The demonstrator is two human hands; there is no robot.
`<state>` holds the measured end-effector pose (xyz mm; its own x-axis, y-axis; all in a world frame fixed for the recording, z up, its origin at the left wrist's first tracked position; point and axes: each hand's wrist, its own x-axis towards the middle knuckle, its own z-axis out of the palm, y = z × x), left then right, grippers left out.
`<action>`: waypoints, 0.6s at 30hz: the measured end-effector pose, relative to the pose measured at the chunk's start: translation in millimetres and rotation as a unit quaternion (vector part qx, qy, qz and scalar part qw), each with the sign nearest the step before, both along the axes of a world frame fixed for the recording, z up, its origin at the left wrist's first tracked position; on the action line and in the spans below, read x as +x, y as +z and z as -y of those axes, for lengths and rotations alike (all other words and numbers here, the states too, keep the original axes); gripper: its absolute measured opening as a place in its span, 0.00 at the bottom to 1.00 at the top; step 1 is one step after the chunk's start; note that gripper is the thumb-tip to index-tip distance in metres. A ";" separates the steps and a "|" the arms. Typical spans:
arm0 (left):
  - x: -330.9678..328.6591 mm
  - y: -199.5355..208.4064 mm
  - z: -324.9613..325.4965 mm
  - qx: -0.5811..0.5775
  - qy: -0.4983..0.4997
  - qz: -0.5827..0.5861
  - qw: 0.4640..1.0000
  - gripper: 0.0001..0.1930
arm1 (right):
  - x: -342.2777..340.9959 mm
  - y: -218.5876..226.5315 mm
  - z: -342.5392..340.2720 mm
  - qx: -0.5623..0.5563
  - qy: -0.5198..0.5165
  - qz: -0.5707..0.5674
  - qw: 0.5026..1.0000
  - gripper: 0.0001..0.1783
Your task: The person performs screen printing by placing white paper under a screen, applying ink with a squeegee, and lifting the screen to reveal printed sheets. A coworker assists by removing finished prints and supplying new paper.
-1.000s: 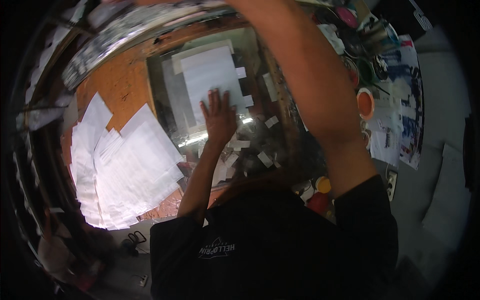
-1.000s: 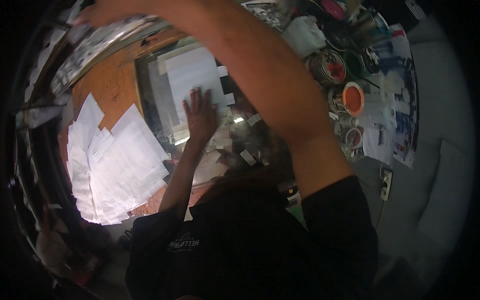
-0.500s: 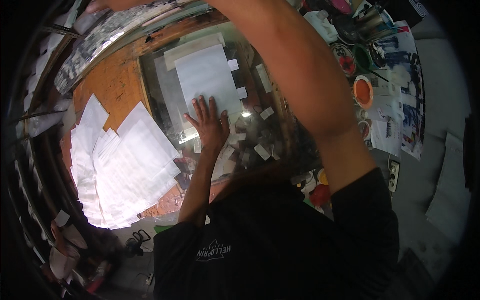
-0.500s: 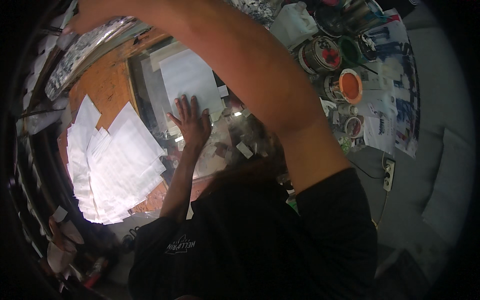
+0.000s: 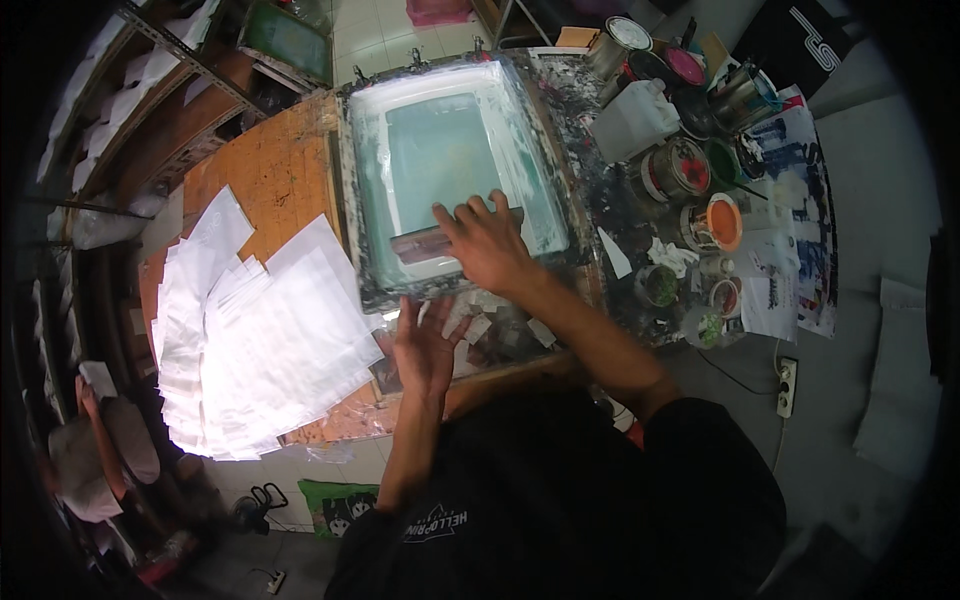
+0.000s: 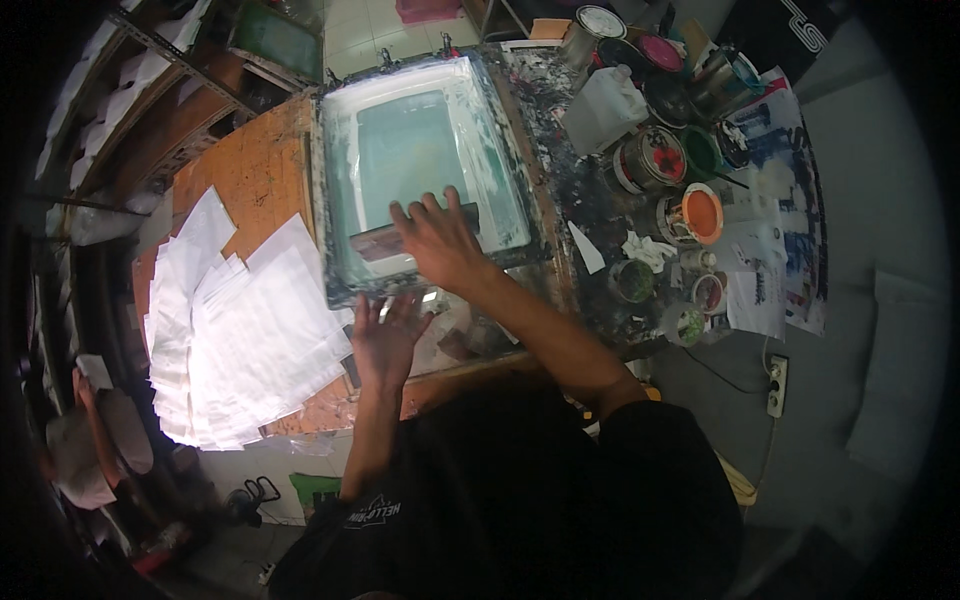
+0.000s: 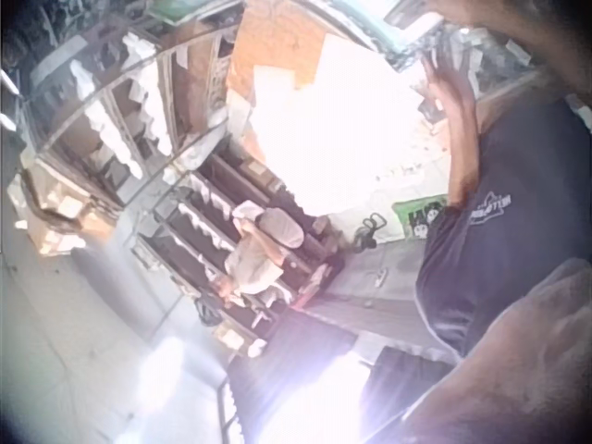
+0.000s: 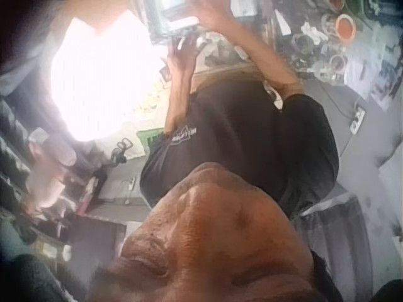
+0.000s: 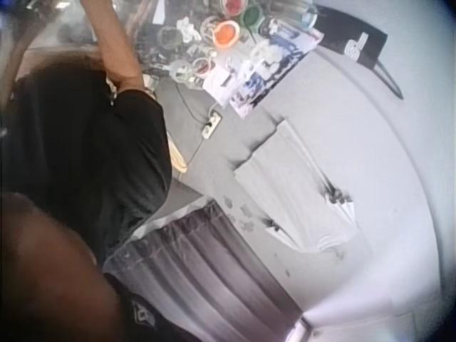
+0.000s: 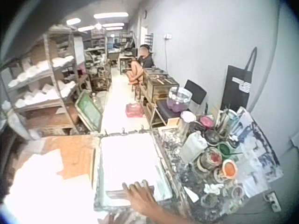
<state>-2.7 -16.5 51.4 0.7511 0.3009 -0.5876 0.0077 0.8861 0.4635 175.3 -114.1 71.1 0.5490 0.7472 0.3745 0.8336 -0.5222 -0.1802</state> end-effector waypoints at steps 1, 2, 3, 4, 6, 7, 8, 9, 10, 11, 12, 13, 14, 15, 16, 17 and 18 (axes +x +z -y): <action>4.1 -19.9 -1.9 -0.017 -0.021 -0.051 0.998 0.31 | -0.7 -19.6 2.6 -0.048 -0.012 0.003 0.999 0.28; 8.5 -25.5 -2.6 -0.037 -0.037 -0.100 0.994 0.34 | -1.9 -23.3 3.1 -0.098 -0.019 0.008 0.995 0.31; 11.2 -29.7 -0.9 -0.025 -0.027 -0.124 0.992 0.41 | -1.8 -27.1 4.4 -0.085 -0.022 -0.031 0.996 0.33; 12.4 -33.3 -1.7 -0.038 -0.020 -0.129 0.991 0.43 | -1.3 -30.4 5.6 -0.072 -0.026 -0.069 0.995 0.35; 12.8 -39.3 -6.7 -0.060 -0.001 -0.142 0.988 0.46 | -4.0 -34.6 7.8 -0.055 -0.013 -0.110 0.992 0.36; 12.1 -41.9 -7.5 -0.063 -0.001 -0.138 0.988 0.46 | -7.5 -40.1 13.3 -0.053 0.001 -0.111 0.992 0.35; 12.8 -41.9 -6.0 -0.064 -0.003 -0.135 0.989 0.46 | -9.9 -42.6 16.3 -0.050 0.012 -0.114 0.992 0.34; 13.2 -41.7 -5.6 -0.066 -0.006 -0.133 0.989 0.46 | -7.7 -45.7 14.5 -0.030 0.011 -0.107 0.994 0.36; 13.4 -41.3 -6.4 -0.068 -0.004 -0.133 0.989 0.47 | -2.5 -48.9 11.3 -0.010 0.009 -0.101 0.995 0.38; 14.4 -40.2 -6.6 -0.071 -0.003 -0.133 0.989 0.47 | 0.6 -51.0 9.1 0.009 0.006 -0.094 0.996 0.39; 15.6 -39.9 -6.7 -0.074 -0.002 -0.133 0.988 0.47 | 1.0 -52.9 7.2 0.000 0.002 -0.080 0.997 0.39; 15.5 -41.3 -6.4 -0.078 -0.003 -0.136 0.988 0.47 | 1.5 -55.0 5.2 -0.009 -0.002 -0.067 0.998 0.39; 18.5 -40.1 -8.2 -0.079 -0.006 -0.136 0.987 0.47 | 5.3 -57.4 2.3 -0.016 -0.007 -0.051 0.999 0.39; 21.4 -38.9 -10.0 -0.081 -0.008 -0.137 0.987 0.48 | 7.4 -63.8 1.4 -0.006 -0.006 -0.054 0.998 0.37; 23.3 -37.0 -10.5 -0.066 -0.011 -0.140 0.988 0.47 | 8.0 -72.5 1.0 0.003 -0.004 -0.057 0.998 0.35; 25.0 -24.3 -7.1 -0.054 -0.012 -0.147 0.988 0.47 | 8.6 -73.3 0.5 0.010 -0.002 -0.064 0.998 0.33; 25.6 -18.1 -5.0 -0.042 -0.013 -0.153 0.987 0.47 | 17.2 -75.0 -4.2 0.005 -0.008 -0.060 0.998 0.33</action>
<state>22.9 -11.5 33.3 0.5417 0.2244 -0.8101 0.1597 0.9187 0.3613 192.6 -109.9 -3.9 0.6021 0.7350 0.3118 0.7973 -0.5329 -0.2835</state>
